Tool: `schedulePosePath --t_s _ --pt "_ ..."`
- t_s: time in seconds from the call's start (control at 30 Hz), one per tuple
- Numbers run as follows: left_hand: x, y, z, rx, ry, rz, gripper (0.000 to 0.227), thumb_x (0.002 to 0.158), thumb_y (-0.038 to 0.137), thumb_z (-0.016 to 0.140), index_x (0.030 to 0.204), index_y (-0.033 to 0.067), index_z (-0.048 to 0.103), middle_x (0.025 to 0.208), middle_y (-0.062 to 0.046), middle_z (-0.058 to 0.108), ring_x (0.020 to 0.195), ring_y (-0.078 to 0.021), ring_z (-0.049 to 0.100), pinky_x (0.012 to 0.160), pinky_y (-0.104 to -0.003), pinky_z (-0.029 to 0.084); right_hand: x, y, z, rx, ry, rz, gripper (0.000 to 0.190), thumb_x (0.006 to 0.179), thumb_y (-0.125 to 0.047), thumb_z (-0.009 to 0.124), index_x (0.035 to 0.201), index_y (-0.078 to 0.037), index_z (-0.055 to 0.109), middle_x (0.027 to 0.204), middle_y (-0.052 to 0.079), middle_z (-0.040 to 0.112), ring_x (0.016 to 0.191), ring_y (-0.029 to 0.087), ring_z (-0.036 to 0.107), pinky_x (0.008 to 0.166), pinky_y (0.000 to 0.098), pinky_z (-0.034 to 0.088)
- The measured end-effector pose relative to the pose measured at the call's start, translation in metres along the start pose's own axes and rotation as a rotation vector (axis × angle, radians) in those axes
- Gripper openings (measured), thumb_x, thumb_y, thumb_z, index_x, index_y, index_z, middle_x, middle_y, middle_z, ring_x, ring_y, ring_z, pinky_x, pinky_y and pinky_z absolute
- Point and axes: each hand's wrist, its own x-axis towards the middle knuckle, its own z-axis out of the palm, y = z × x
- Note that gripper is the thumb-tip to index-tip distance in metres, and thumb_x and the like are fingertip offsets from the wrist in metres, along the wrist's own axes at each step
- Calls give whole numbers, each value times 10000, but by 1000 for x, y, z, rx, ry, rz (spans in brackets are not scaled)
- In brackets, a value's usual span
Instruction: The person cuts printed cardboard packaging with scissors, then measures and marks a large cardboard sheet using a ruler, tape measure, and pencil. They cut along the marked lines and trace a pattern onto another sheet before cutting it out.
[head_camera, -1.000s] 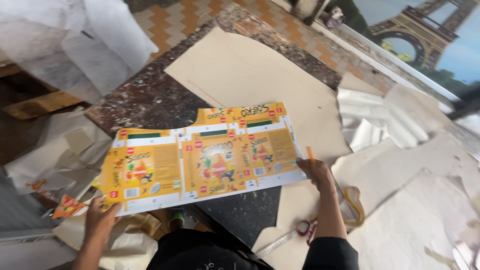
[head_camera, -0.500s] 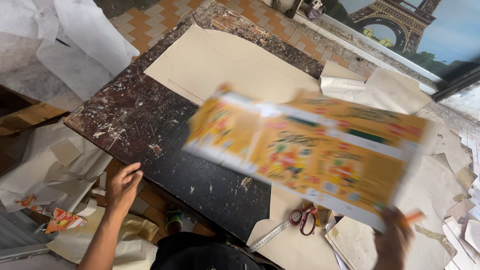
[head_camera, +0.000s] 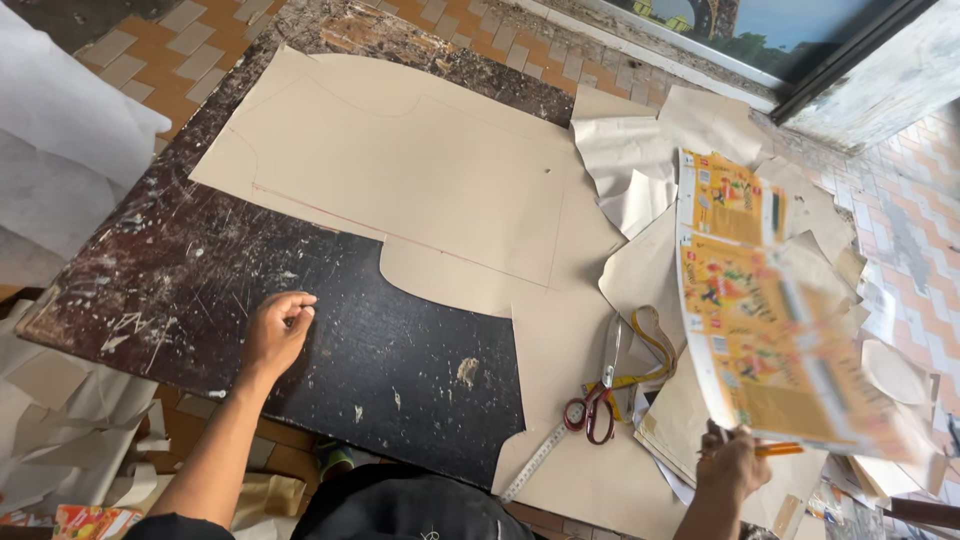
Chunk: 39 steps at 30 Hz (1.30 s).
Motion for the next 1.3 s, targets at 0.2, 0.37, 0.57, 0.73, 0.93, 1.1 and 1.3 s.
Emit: schedulePosePath --t_s 0.2,0.37,0.57,0.73,0.93,1.1,1.3 --pt "68 -18 -5 391 69 203 409 917 242 729 1307 145 648 1460 -133 508 1271 -334 522 1040 -478 474 -119 40 33 -57 -110 -24 297 1047 -295 497 1075 -11 576 980 80 689 651 183 658 459 238 389" --pt "109 0 12 658 -85 172 579 978 460 568 1520 309 432 1622 -77 302 1305 -322 432 1031 -577 398 -228 72 158 -470 -651 -249 329 1036 -293 602 1068 19 703 932 164 674 644 157 620 495 268 461" --pt "119 6 18 767 -177 120 647 988 597 354 1603 408 284 1714 10 142 1337 -329 343 957 -509 386 -294 91 346 -351 -1087 -240 267 925 -149 733 1112 39 711 1059 132 725 943 192 753 853 306 637" --pt "125 13 8 706 -227 124 651 977 651 299 1581 408 297 1701 31 161 1349 -349 346 951 -527 387 -321 129 462 -371 -1147 -447 216 897 -66 731 1087 37 730 1055 122 686 902 188 716 801 303 617" --pt "125 10 16 763 -242 102 660 978 668 252 1578 398 309 1721 33 173 1356 -351 372 978 -549 395 -315 143 507 -283 -1140 -432 162 884 -49 721 1017 37 690 903 99 704 809 151 692 728 278 590" --pt "128 0 18 750 -217 112 686 963 676 236 1584 388 282 1704 21 161 1344 -349 389 957 -545 401 -321 137 525 -381 -1116 -411 146 868 -78 702 982 12 716 893 77 695 740 147 725 677 273 623" --pt "124 2 17 732 -186 135 643 978 641 253 1571 398 302 1699 34 173 1323 -320 389 941 -516 397 -325 126 523 -563 -1129 -456 142 849 -105 718 917 13 759 933 106 684 723 156 726 653 283 629"
